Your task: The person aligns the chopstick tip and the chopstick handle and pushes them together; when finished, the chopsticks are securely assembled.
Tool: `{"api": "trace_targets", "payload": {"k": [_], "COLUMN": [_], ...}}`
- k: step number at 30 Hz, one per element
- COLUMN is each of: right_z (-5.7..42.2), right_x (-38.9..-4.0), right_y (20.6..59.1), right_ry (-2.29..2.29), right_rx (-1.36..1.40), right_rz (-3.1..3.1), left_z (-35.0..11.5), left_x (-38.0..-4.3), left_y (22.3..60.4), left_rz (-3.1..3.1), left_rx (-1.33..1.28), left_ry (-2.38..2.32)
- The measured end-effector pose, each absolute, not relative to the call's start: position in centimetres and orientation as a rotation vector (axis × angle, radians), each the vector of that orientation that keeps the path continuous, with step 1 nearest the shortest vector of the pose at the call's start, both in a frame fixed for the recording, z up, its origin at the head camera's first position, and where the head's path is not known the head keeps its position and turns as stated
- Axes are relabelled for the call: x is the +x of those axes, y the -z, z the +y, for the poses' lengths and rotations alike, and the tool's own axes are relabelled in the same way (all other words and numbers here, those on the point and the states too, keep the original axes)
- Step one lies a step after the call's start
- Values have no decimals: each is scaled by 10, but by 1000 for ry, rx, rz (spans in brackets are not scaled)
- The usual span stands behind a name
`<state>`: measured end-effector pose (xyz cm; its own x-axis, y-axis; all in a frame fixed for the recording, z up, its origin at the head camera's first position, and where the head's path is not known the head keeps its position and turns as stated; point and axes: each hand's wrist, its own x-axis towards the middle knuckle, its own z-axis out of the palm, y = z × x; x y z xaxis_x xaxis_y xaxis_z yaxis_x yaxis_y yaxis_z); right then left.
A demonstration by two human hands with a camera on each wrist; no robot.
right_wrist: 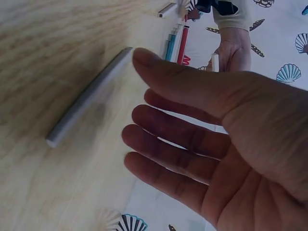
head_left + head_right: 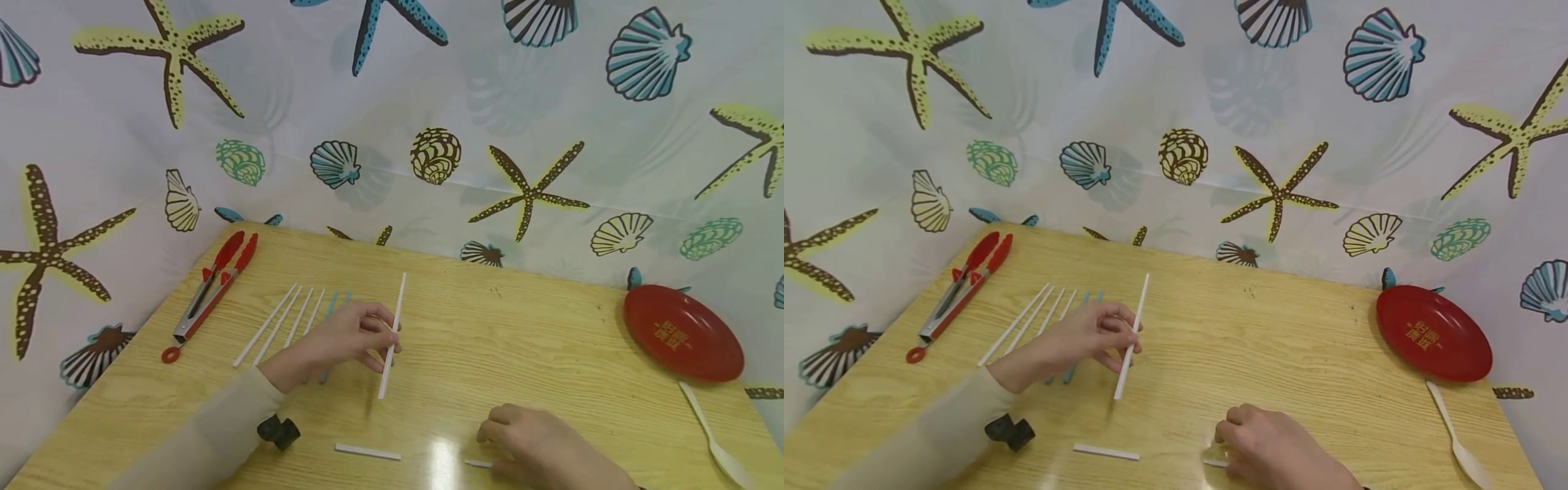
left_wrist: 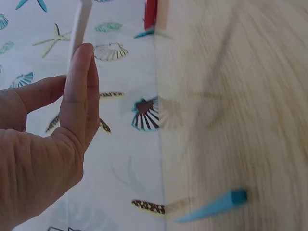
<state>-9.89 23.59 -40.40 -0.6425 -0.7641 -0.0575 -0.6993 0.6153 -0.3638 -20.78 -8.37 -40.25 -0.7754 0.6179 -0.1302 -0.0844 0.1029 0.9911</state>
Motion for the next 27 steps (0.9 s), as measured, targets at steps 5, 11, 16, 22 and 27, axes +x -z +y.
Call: {"api": "trace_targets", "payload": {"k": [5,11,16,22,27], "right_z": [237,238,238,236,236], "right_x": [-99,-97,-96,-96,-95], "right_y": [408,414,416,417,417], "right_ry": [450,456,462,499,495], "right_rx": [-1020,-1013,-1019,-969,-940], "right_rz": [2527,2550,2582,2570,2558], "left_z": [-96,-103,-104,-101,-98], "left_x": [-215,-220,-225,-227,-227], "left_y": [411,420,429,434,429], "left_rz": [1970,2141,2335,2541,2616], "left_rx": [365,237,223,316,392], "left_ry": [-1693,-1561,-1374,-1164,-1008]}}
